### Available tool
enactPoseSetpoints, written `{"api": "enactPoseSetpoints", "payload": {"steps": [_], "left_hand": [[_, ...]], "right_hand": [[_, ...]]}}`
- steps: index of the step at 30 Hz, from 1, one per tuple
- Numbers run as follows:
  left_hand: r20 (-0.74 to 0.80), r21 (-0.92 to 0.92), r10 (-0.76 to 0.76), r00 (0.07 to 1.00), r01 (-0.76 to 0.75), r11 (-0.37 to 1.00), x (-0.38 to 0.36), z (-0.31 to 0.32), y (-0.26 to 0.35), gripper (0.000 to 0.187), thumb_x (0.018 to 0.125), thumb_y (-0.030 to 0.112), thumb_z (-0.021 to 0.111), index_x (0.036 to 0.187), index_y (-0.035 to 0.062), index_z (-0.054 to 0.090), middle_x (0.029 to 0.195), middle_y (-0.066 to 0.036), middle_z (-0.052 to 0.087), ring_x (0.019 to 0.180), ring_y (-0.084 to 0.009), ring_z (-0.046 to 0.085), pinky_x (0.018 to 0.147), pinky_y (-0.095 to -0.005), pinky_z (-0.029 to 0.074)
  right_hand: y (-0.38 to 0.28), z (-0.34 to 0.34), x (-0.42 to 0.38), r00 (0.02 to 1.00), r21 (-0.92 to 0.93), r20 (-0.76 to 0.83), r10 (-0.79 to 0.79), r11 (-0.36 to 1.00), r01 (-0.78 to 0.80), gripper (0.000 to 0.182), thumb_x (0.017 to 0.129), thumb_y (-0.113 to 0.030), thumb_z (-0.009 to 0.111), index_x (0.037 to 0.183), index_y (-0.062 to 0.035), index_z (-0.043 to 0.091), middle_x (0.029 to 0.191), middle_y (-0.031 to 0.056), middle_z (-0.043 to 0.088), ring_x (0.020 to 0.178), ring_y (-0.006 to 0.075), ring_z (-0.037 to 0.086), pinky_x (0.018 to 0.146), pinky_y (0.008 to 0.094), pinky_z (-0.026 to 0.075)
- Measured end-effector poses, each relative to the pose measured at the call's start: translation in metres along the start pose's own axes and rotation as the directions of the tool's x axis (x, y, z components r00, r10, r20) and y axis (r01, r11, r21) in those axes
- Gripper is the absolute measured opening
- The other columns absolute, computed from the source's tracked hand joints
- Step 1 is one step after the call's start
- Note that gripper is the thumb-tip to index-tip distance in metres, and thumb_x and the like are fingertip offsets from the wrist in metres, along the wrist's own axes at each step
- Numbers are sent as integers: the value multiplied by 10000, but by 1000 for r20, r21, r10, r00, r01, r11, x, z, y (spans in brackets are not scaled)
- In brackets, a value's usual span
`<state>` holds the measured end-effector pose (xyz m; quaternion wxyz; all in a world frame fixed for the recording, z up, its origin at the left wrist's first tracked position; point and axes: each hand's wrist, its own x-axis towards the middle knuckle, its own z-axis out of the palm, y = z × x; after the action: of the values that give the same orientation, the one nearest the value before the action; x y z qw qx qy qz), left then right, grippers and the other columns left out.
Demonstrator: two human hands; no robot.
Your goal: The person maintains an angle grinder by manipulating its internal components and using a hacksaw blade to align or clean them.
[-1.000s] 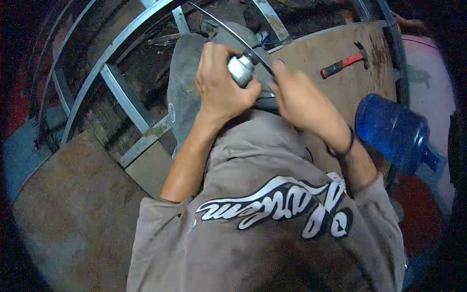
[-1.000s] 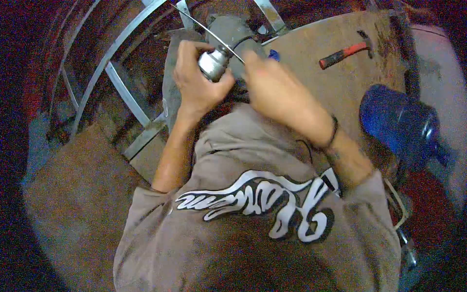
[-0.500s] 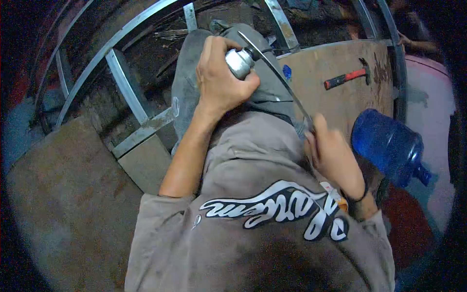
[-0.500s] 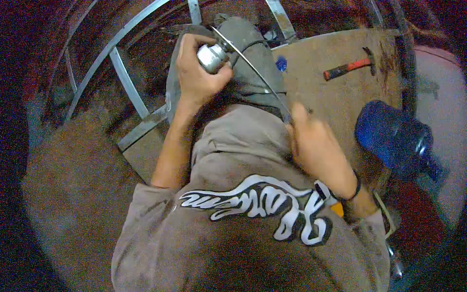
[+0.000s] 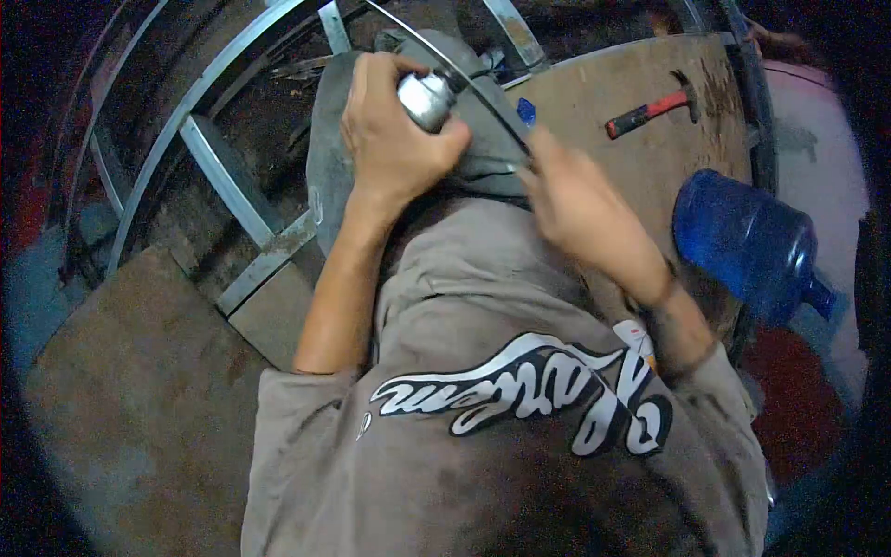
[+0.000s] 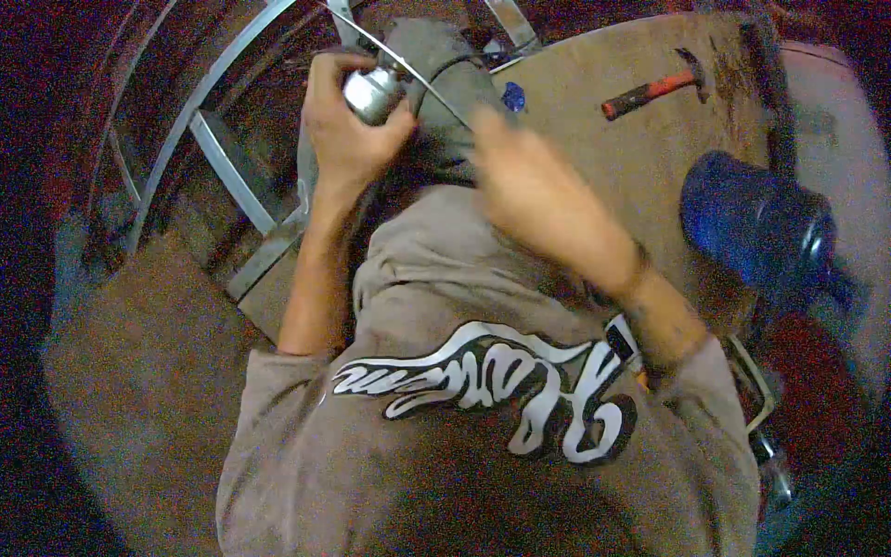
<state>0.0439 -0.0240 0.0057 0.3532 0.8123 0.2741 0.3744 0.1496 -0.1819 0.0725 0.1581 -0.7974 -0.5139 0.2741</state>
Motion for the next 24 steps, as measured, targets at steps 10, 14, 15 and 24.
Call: {"api": "enactPoseSetpoints", "payload": {"steps": [10,14,15,24], "left_hand": [[-9,53,-70,998,70,996,0,-1,3,382,524,159,664,855,41,513,826,-139,507,751,-333,529,659,-404,439],[73,-32,-35,997,38,999,-1,-9,-1,391,530,170,663,865,37,513,826,-140,518,759,-336,546,673,-395,447],[86,-18,-21,996,23,1000,-1,-10,0,391,534,181,667,865,38,517,832,-141,520,765,-336,550,674,-394,449],[47,6,-52,998,51,999,5,-4,-7,387,532,185,671,858,39,523,835,-135,536,771,-336,553,677,-395,453]], "right_hand": [[-8,-6,-37,978,-65,105,179,983,-172,190,841,-71,526,966,-9,397,709,267,549,680,486,528,595,545,401],[-5,19,39,992,0,-73,-104,995,104,204,849,-87,519,985,12,404,735,280,555,691,495,525,599,542,403],[-9,12,22,999,-12,-13,-45,999,45,237,846,-84,524,1019,28,409,743,283,557,689,491,529,593,540,402],[-4,19,24,994,-73,-91,-57,996,50,249,802,-46,521,1011,21,403,648,301,546,631,477,561,571,531,445]]}}
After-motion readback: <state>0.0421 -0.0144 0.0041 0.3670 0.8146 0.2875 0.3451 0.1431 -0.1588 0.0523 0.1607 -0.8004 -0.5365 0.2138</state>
